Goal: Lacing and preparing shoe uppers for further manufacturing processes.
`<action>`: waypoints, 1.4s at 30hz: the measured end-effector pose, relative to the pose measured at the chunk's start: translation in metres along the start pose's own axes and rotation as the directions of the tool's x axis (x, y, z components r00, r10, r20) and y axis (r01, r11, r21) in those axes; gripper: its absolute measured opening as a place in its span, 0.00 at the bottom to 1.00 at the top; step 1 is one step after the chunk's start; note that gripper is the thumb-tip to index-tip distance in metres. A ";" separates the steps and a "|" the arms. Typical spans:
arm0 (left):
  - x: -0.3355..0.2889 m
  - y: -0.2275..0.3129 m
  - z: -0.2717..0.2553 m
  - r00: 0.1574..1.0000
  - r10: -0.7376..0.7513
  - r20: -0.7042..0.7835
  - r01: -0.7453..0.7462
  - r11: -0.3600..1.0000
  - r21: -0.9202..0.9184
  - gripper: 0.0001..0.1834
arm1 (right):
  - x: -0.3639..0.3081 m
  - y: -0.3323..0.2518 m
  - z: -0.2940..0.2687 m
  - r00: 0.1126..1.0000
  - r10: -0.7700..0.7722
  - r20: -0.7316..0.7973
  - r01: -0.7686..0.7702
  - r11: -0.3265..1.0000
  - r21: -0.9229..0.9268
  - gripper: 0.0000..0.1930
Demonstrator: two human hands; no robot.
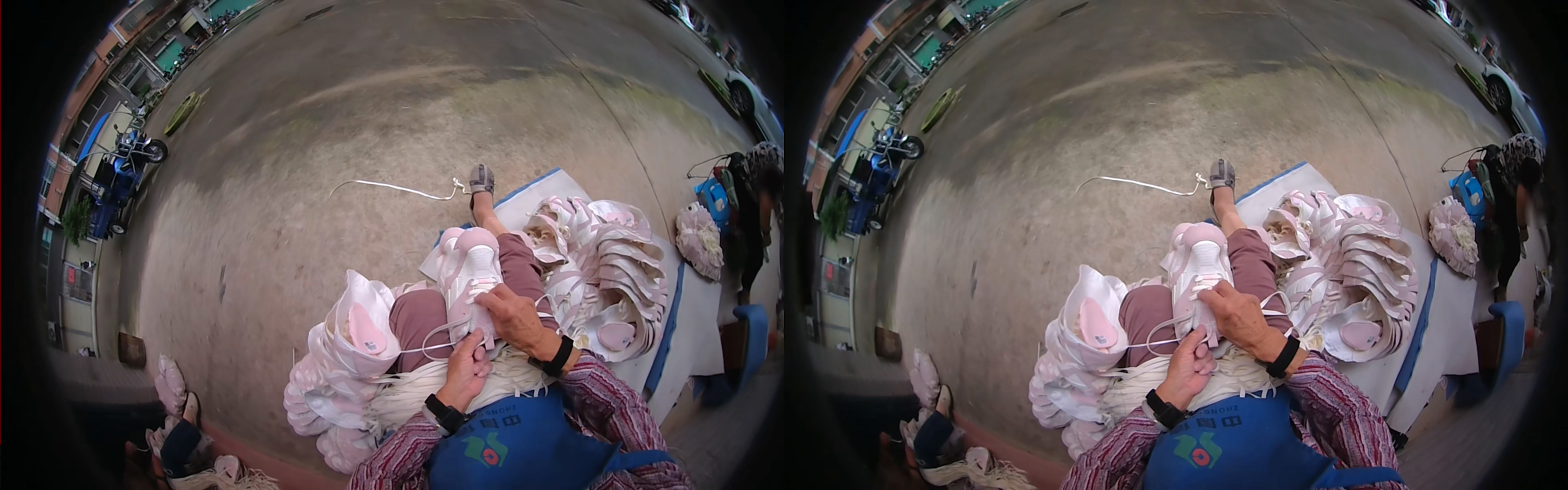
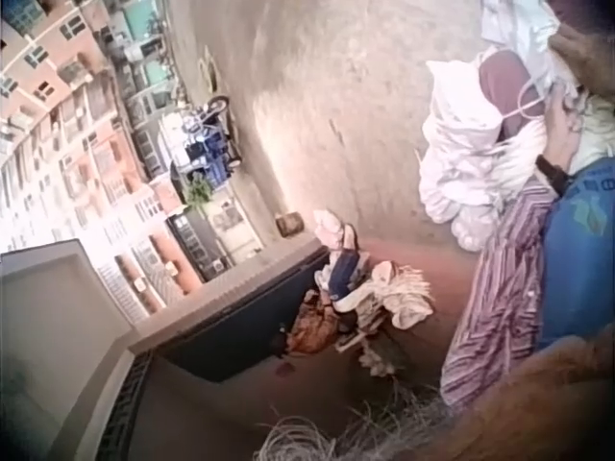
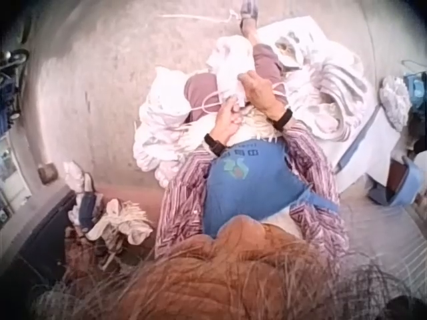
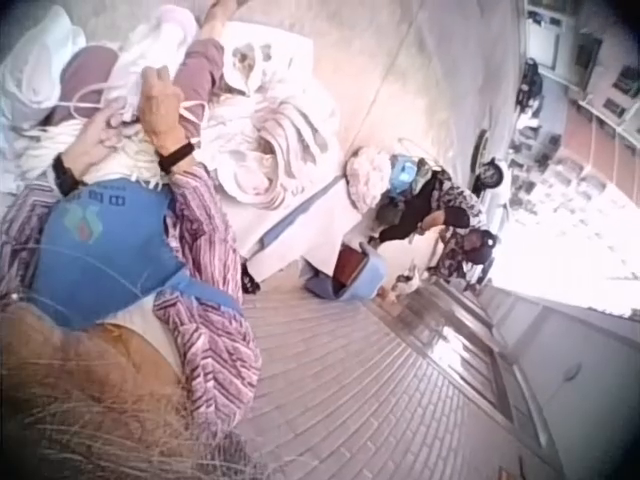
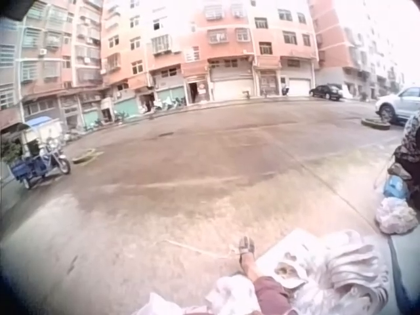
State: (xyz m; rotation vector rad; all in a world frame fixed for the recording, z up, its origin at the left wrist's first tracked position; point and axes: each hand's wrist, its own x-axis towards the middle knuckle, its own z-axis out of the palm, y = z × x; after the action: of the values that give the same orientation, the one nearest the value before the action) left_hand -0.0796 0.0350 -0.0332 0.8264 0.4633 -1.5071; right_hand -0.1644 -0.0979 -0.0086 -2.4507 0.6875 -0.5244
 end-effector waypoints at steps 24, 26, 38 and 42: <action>0.000 -0.007 0.002 0.995 0.097 0.035 -0.100 0.990 0.099 0.08 | 0.008 -0.021 -0.005 0.996 -0.035 0.086 0.051 0.980 -0.191 0.05; -0.003 -0.007 0.003 0.995 0.096 0.038 -0.100 0.990 0.104 0.09 | 0.009 -0.023 -0.003 0.997 -0.050 0.054 0.060 0.973 -0.222 0.05; 0.002 -0.010 -0.001 0.995 0.096 0.025 -0.098 0.990 0.098 0.10 | 0.013 -0.024 0.008 0.997 -0.016 0.072 0.044 0.907 -0.419 0.03; 0.002 -0.009 0.000 0.994 0.106 0.017 -0.107 0.991 0.086 0.09 | 0.013 -0.017 0.010 0.992 -0.105 0.077 0.126 0.911 -0.392 0.03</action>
State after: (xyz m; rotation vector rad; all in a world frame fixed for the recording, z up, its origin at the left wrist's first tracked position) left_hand -0.0880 0.0343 -0.0361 0.8955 0.3414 -1.4406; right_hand -0.1424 -0.0890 -0.0037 -2.8892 0.6829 -0.3896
